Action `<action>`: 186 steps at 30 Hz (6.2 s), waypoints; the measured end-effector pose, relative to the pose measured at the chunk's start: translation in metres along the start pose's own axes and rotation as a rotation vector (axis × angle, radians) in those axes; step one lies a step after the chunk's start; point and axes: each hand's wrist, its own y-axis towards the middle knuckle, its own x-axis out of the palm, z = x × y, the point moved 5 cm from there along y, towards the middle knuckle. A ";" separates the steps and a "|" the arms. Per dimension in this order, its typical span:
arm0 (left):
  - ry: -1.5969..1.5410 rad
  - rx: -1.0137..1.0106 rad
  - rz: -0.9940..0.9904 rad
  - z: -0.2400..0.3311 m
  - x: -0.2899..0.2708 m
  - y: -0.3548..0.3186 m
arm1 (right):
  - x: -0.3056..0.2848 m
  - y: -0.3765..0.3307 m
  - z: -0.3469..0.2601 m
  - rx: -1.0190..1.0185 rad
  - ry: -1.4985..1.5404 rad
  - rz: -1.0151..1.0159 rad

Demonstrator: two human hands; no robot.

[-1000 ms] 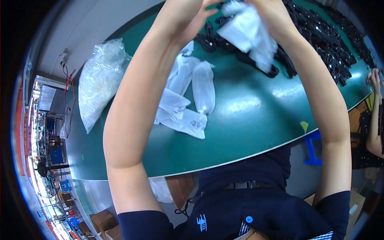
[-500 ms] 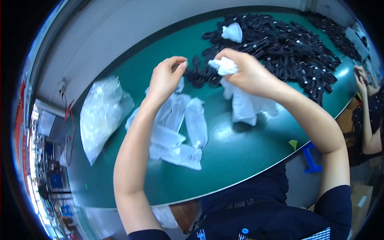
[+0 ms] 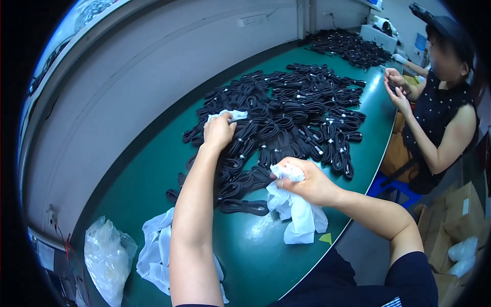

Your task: Packing black cables into plastic sleeves and inspecting them at a factory workbench.

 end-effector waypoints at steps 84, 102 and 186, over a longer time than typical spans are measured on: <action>-0.259 -1.288 0.191 -0.137 0.158 -0.953 | 0.393 -0.143 -0.083 -0.883 -0.844 -1.214; -0.066 -0.861 -0.337 -0.238 0.313 -0.875 | 0.395 -0.142 -0.069 -0.901 -0.580 -0.994; -0.740 -0.388 0.226 -0.142 -0.134 -0.243 | 0.161 0.035 -0.045 -0.556 -0.379 -0.599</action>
